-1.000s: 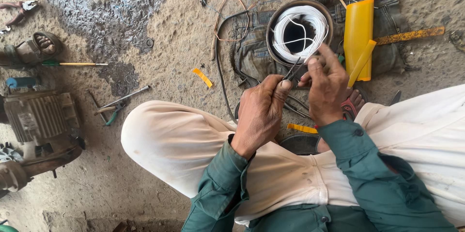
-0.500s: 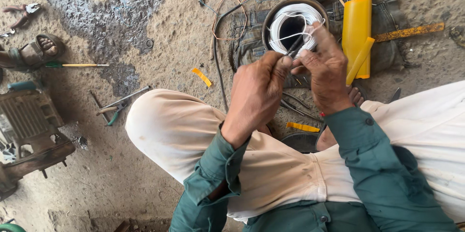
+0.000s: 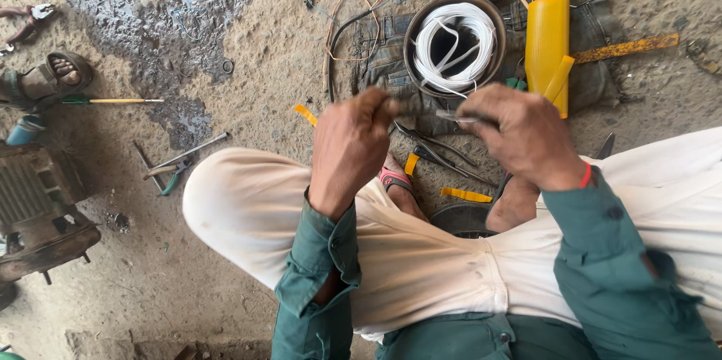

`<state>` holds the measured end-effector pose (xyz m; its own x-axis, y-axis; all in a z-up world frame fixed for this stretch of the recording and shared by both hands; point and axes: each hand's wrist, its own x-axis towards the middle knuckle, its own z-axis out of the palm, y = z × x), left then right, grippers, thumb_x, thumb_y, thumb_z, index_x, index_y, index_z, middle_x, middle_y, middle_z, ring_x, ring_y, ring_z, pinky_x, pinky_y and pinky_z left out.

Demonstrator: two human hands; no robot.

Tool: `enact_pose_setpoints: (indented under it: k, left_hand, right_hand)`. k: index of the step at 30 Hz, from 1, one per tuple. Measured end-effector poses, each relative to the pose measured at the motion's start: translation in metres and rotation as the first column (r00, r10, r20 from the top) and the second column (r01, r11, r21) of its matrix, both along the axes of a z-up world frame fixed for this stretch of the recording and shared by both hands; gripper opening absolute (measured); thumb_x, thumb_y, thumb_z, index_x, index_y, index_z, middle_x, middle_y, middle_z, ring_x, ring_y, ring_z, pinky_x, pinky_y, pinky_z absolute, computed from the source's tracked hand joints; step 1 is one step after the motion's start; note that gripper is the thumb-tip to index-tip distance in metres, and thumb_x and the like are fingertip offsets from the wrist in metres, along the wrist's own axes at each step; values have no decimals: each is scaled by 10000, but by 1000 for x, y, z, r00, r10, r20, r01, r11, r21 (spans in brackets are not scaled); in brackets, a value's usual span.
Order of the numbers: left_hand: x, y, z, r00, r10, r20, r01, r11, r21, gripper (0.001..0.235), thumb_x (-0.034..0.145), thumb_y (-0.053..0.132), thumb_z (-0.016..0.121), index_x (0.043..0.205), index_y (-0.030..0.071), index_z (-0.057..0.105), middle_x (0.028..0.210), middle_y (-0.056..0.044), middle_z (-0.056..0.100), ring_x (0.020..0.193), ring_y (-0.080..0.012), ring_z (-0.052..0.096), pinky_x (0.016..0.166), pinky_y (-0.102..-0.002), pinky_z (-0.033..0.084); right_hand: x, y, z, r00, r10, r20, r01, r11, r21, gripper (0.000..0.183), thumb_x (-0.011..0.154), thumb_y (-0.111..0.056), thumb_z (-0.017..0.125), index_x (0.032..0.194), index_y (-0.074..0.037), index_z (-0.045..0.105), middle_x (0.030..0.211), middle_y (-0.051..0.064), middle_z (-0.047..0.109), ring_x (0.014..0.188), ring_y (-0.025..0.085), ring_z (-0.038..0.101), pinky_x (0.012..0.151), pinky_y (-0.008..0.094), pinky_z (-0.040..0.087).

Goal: The person sits on the floor and repairs a black electrical cable by twisting exposed wires together and wrapping the connection with yellow electrical tape. The person uses pliers to strip the insulation and hands to twist and tape the wires.

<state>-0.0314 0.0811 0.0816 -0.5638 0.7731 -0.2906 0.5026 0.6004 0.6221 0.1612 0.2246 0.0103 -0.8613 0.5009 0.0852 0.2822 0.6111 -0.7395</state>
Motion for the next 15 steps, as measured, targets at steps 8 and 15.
enact_pose_setpoints:
  k: [8,15]
  left_hand:
    - [18,-32,-26,996,-82,43,79,995,60,181,954,260,676,981,94,742,800,-158,732,684,-342,692,592,-452,494]
    - [25,-30,-41,929,-130,347,126,991,35,303,988,348,584,1024,81,723,756,-170,697,698,-370,696,639,-452,507]
  right_hand:
    - [-2,43,13,927,324,191,-321,946,-49,237,800,-204,801,1013,-105,778,1132,82,749,953,260,724,828,378,575]
    - [-22,50,19,963,143,229,-161,985,61,116,913,-164,766,1002,-101,805,1015,84,782,893,237,739,809,383,585]
